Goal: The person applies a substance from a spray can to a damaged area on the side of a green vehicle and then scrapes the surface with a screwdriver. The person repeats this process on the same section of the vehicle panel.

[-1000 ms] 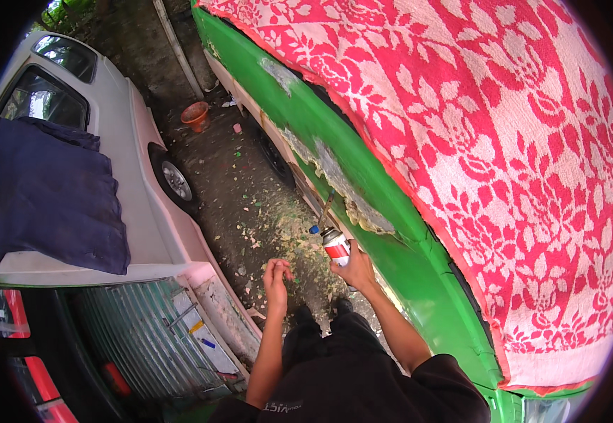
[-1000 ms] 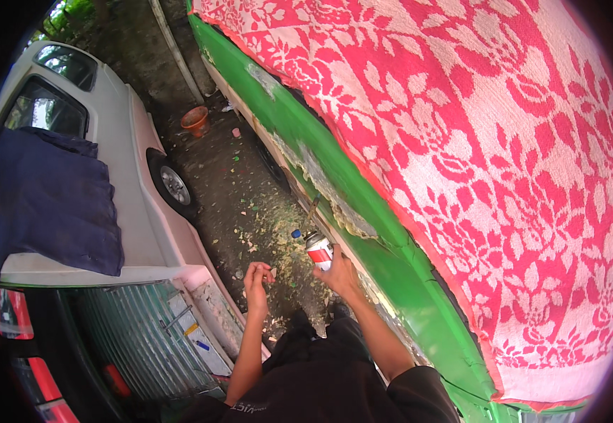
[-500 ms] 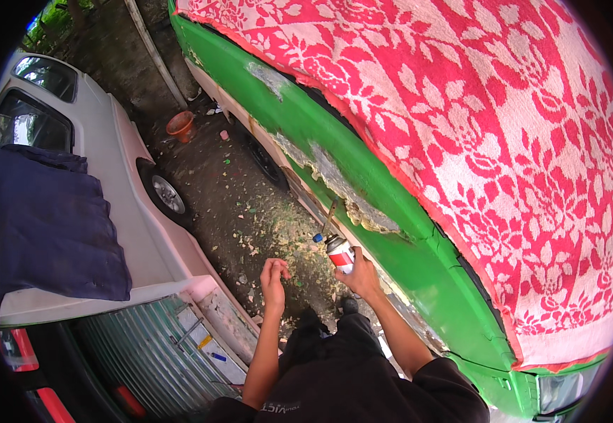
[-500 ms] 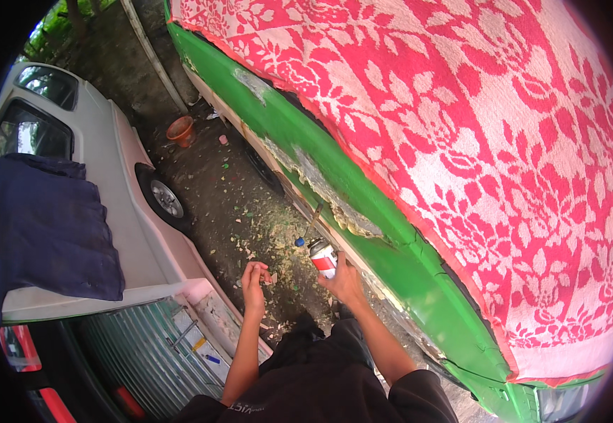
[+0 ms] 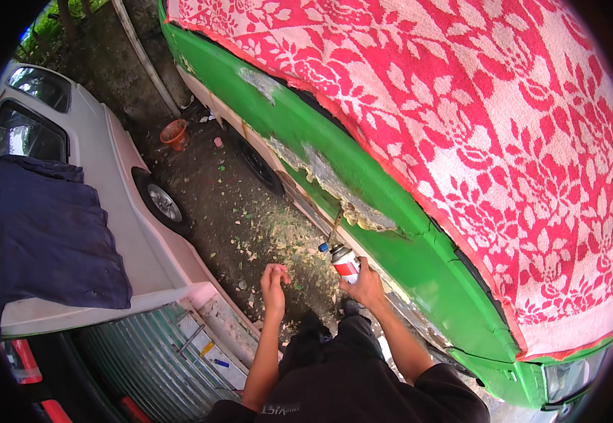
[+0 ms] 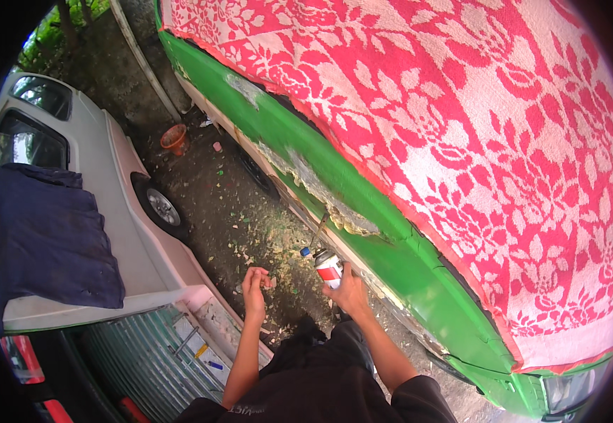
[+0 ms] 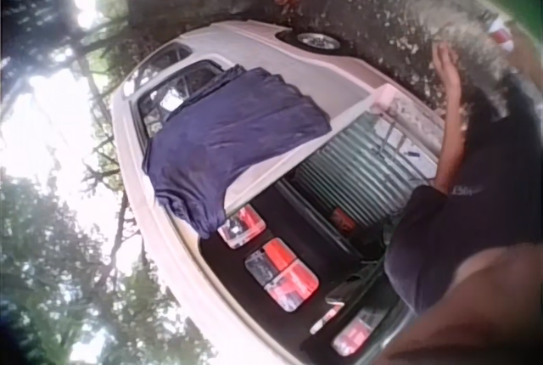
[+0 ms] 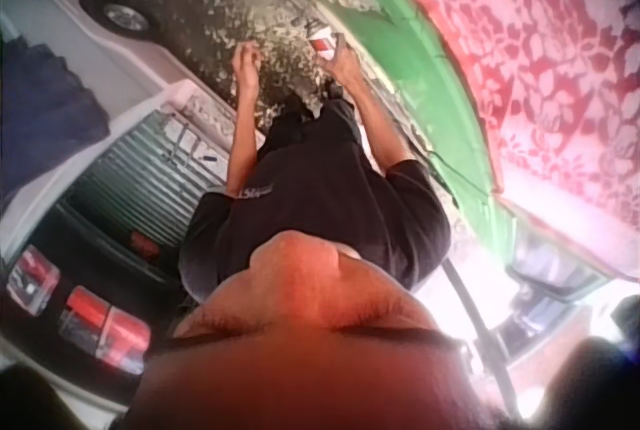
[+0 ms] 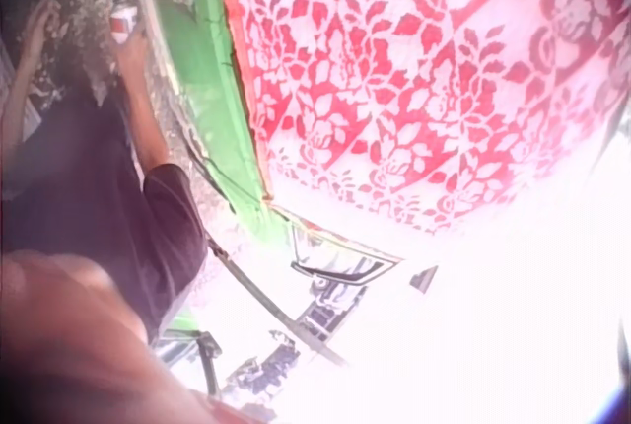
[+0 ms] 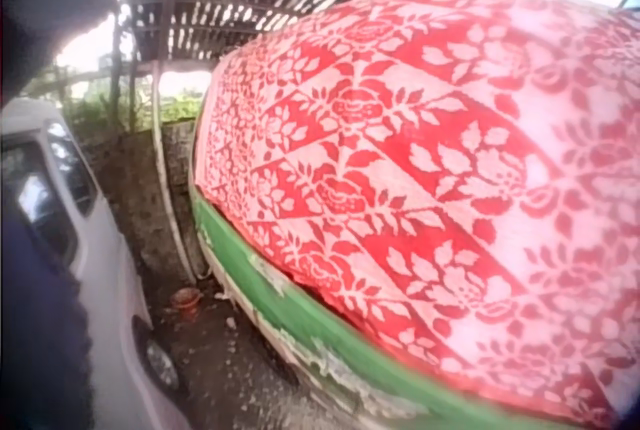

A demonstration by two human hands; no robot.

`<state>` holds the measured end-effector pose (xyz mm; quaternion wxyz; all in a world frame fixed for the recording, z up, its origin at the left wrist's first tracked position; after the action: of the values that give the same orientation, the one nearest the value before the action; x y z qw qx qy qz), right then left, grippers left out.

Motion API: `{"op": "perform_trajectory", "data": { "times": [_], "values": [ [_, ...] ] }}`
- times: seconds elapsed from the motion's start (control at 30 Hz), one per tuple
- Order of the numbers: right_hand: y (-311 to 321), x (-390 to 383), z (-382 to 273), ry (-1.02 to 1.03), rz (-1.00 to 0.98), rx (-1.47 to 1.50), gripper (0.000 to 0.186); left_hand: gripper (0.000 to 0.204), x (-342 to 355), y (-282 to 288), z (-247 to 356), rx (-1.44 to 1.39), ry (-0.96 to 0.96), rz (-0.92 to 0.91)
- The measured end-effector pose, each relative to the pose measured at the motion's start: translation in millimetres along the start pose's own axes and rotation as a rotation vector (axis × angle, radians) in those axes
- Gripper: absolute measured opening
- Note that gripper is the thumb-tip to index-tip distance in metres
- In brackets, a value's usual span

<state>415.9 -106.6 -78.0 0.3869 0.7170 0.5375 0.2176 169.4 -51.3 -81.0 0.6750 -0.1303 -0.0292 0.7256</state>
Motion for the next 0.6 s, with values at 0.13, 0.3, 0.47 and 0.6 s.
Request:
{"op": "perform_trajectory", "data": {
  "times": [0.13, 0.3, 0.47, 0.6],
  "values": [
    [6.1, 12.0, -9.2, -0.039, -0.048, -0.014, 0.082, 0.023, -5.6, -5.4, -0.1, 0.008, -0.013, -0.006],
    [8.7, 12.7, -18.4, 0.021, -0.019, 0.024, 0.085, 0.023, -12.0, -9.7, 0.2, -0.014, -0.002, 0.004],
    [20.3, -16.7, -3.3, -0.001, -0.005, 0.016, 0.084, 0.024, -20.4, -11.3, -3.4, 0.012, 0.000, 0.029],
    [21.1, -13.1, -1.1, -0.046, -0.033, 0.028, 0.082, 0.024, -22.4, -14.1, -8.8, 0.000, -0.005, 0.015]
  ]
}}
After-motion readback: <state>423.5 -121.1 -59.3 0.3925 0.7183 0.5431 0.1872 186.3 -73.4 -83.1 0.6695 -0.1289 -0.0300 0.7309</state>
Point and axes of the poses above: each hand's wrist, its own x-axis towards the middle knuckle, its own y-axis out of the back of the hand, z = x × y, the point moved 2 cm from there along x, towards the middle knuckle, and after that the axes turned 3 degrees about z, right-handed, at the moved point
